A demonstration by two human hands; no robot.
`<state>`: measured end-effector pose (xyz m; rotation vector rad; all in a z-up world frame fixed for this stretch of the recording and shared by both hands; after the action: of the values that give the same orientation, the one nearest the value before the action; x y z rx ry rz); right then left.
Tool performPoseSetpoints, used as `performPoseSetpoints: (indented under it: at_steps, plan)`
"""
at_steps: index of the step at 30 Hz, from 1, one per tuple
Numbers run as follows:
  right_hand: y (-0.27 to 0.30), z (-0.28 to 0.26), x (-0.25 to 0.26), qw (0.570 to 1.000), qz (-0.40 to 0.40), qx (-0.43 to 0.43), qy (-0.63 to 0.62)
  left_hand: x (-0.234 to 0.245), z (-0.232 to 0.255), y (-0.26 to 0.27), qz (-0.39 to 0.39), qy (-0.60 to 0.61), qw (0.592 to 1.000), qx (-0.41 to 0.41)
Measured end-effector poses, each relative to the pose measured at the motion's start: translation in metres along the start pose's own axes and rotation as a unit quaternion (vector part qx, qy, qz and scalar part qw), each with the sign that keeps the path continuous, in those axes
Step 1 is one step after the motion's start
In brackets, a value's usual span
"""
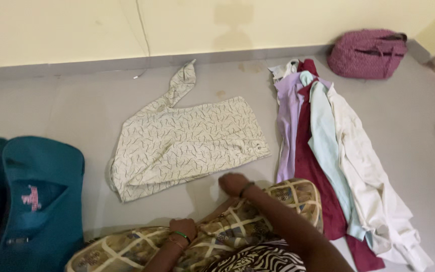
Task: The person folds a shirt on the floor by smoothing the fabric, folding the bottom edge upward, and then bringing the sides and sleeves inward until the garment is in a rectangular shape.
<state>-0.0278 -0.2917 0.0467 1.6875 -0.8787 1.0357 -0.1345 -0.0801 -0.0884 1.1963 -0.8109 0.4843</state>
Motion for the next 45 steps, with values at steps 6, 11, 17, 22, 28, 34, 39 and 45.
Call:
performPoseSetpoints:
  at_steps: [6,11,17,22,28,34,39,45]
  plan:
    - [-0.091,0.139,0.033,0.99,0.022,-0.139,0.015,-0.001,-0.012,-0.008,-0.04,-0.016,0.997,-0.06]
    - [-0.073,0.232,0.066,0.948,0.128,-0.283,-0.065,0.014,-0.03,0.003,0.103,0.001,0.993,-0.054]
    - [-0.051,0.264,0.054,0.916,0.228,-0.322,-0.073,0.028,-0.05,0.016,0.264,0.306,0.912,-0.07]
    - [-0.036,0.297,0.025,0.887,0.197,-0.399,-0.125,0.06,-0.064,0.011,0.321,0.433,0.842,-0.004]
    - [-0.054,0.304,0.035,0.863,0.339,-0.297,-0.229,0.119,-0.074,-0.022,0.361,0.412,0.831,0.094]
    - [-0.088,0.282,0.039,0.9,0.371,-0.191,-0.13,0.168,-0.051,-0.077,0.399,0.138,0.905,0.051]
    - [-0.094,0.285,0.025,0.93,0.258,-0.263,-0.011,0.162,-0.038,-0.105,0.348,-0.068,0.933,0.057]
    - [-0.081,0.286,0.052,0.896,0.214,-0.338,-0.195,0.131,-0.061,-0.114,0.292,-0.005,0.945,0.146]
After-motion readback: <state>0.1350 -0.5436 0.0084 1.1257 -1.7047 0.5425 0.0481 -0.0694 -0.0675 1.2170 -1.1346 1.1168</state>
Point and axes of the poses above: each hand's wrist, its own y-axis away from the middle knuckle, its own x-axis out of the back of the hand, z = x × y, the point moved 7 cm from there along -y, towards the middle knuckle, and after that the axes turned 7 degrees about z, right-handed, at the moved point
